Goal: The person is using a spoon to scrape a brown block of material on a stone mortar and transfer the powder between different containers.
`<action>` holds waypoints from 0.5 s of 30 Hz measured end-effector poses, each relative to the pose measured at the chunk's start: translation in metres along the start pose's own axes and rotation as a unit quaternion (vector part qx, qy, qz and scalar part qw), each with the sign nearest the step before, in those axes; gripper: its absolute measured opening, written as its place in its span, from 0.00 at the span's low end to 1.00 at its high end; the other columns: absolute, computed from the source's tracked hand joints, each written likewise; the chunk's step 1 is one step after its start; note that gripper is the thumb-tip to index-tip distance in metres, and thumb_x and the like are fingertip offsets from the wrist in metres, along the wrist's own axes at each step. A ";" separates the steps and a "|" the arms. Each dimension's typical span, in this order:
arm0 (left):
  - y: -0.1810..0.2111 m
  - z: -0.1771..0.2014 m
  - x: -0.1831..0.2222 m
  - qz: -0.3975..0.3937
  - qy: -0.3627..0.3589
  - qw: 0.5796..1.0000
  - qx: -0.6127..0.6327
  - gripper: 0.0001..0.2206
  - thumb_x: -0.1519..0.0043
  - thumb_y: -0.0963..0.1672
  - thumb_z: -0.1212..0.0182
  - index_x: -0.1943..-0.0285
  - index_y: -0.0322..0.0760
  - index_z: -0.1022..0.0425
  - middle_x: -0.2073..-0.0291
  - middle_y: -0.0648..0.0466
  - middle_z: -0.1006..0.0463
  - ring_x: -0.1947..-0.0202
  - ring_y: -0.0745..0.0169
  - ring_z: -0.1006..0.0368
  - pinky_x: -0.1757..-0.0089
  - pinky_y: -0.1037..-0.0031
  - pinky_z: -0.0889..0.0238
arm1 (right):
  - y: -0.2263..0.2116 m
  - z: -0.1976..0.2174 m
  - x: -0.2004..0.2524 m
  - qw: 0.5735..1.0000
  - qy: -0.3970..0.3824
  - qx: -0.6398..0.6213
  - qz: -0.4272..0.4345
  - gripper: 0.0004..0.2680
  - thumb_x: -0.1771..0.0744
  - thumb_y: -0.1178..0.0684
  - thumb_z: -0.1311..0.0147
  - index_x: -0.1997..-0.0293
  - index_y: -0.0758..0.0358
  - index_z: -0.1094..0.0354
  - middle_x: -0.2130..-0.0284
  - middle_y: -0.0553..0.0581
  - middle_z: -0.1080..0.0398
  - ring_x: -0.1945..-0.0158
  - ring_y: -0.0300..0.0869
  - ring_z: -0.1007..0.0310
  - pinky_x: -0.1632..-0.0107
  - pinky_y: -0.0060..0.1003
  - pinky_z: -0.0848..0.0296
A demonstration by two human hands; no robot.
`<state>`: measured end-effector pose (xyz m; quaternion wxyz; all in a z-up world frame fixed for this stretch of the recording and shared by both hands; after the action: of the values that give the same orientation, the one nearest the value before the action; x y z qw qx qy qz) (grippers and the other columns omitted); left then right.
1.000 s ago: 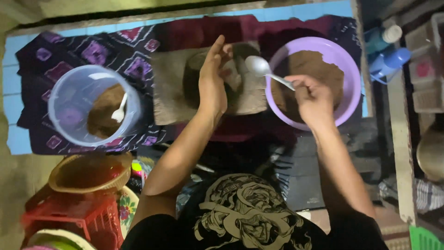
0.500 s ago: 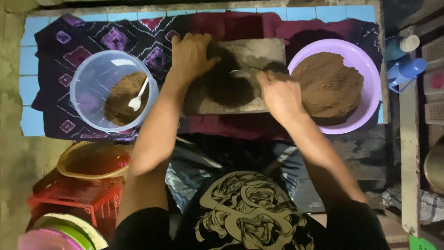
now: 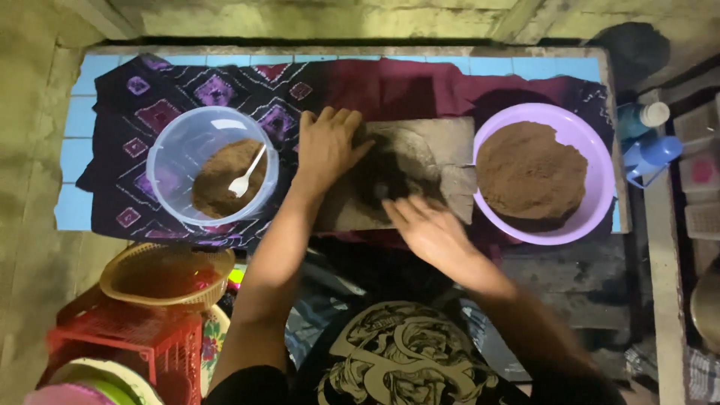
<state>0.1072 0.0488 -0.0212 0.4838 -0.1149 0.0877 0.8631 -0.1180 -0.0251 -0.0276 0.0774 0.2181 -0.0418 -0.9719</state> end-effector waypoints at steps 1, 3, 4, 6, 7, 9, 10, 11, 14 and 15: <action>-0.001 -0.002 0.003 0.004 -0.001 1.000 0.000 0.18 0.45 0.56 0.30 0.54 0.50 0.26 0.60 0.60 0.21 0.54 0.58 0.27 0.53 0.57 0.40 | 0.008 0.003 0.007 1.000 -0.001 -0.002 0.003 0.10 0.33 0.54 0.54 0.51 0.53 0.26 0.68 0.53 0.31 0.60 0.48 0.28 0.64 0.39 0.25; 0.001 -0.006 0.006 -0.004 0.027 1.000 0.001 0.18 0.46 0.55 0.29 0.54 0.50 0.27 0.61 0.60 0.22 0.54 0.58 0.28 0.54 0.58 0.40 | 0.027 0.008 0.022 0.997 -0.031 0.065 -0.021 0.09 0.35 0.53 0.51 0.54 0.49 0.26 0.71 0.48 0.36 0.62 0.43 0.32 0.68 0.36 0.29; 0.001 -0.007 0.008 -0.006 0.025 1.000 0.003 0.18 0.46 0.55 0.29 0.54 0.50 0.27 0.61 0.60 0.22 0.54 0.58 0.28 0.54 0.58 0.40 | 0.034 -0.004 0.024 0.997 -0.033 0.065 -0.023 0.09 0.35 0.53 0.51 0.54 0.49 0.26 0.71 0.48 0.36 0.62 0.43 0.32 0.68 0.36 0.29; 0.002 -0.005 0.012 -0.013 0.050 0.999 -0.003 0.19 0.47 0.56 0.29 0.54 0.51 0.27 0.62 0.61 0.22 0.56 0.59 0.28 0.55 0.60 0.41 | 0.054 -0.025 0.028 0.986 -0.004 0.130 -0.104 0.12 0.31 0.54 0.54 0.42 0.50 0.29 0.70 0.47 0.38 0.63 0.41 0.32 0.71 0.34 0.31; 0.003 -0.004 0.013 -0.014 0.049 0.999 -0.002 0.19 0.47 0.56 0.29 0.54 0.51 0.27 0.62 0.61 0.22 0.56 0.59 0.28 0.55 0.60 0.41 | 0.052 -0.028 0.018 0.986 -0.005 0.131 -0.105 0.12 0.31 0.54 0.54 0.42 0.50 0.29 0.70 0.47 0.38 0.63 0.41 0.32 0.71 0.34 0.31; 0.005 -0.001 0.015 -0.009 0.038 0.999 -0.007 0.17 0.45 0.55 0.30 0.54 0.53 0.28 0.63 0.63 0.24 0.56 0.60 0.29 0.54 0.60 0.42 | 0.052 -0.034 0.000 0.980 0.008 0.135 -0.148 0.10 0.34 0.54 0.51 0.50 0.49 0.25 0.72 0.50 0.34 0.70 0.44 0.28 0.74 0.38 0.30; 0.007 0.000 0.017 -0.009 0.038 0.999 -0.008 0.17 0.45 0.55 0.30 0.54 0.53 0.28 0.63 0.63 0.24 0.56 0.60 0.29 0.54 0.60 0.42 | 0.049 -0.032 0.002 0.980 0.008 0.134 -0.148 0.10 0.34 0.54 0.51 0.50 0.49 0.25 0.72 0.50 0.34 0.70 0.44 0.28 0.74 0.38 0.30; 0.008 0.002 0.018 -0.009 0.043 0.999 -0.003 0.18 0.46 0.55 0.30 0.54 0.53 0.28 0.63 0.63 0.24 0.56 0.60 0.29 0.54 0.59 0.42 | 0.047 -0.032 0.003 0.985 -0.022 0.090 -0.148 0.09 0.34 0.53 0.53 0.54 0.48 0.26 0.72 0.48 0.34 0.69 0.45 0.27 0.73 0.39 0.28; 0.010 0.003 0.025 -0.007 0.045 0.999 0.002 0.18 0.45 0.55 0.30 0.55 0.52 0.29 0.63 0.63 0.25 0.56 0.60 0.30 0.53 0.59 0.42 | 0.043 -0.024 0.011 0.988 -0.062 0.035 -0.140 0.09 0.33 0.53 0.55 0.56 0.46 0.26 0.71 0.48 0.34 0.63 0.47 0.27 0.69 0.42 0.26; 0.012 0.003 0.027 -0.008 0.042 0.999 0.003 0.17 0.43 0.56 0.31 0.54 0.52 0.29 0.62 0.63 0.26 0.56 0.61 0.31 0.53 0.60 0.42 | 0.043 -0.020 0.015 0.988 -0.074 0.025 -0.135 0.09 0.32 0.52 0.55 0.55 0.46 0.25 0.70 0.48 0.35 0.59 0.48 0.28 0.65 0.43 0.26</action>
<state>0.0833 0.0654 -0.0252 0.4866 -0.1501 0.1100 0.8536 -0.1170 -0.0714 -0.0473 -0.0630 0.1512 -0.0421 -0.9856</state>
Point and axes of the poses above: each hand's wrist, its own x-axis away from the middle knuckle, its own z-axis out of the back of the hand, y = z × x, the point moved 3 cm from there along -x, towards the middle knuckle
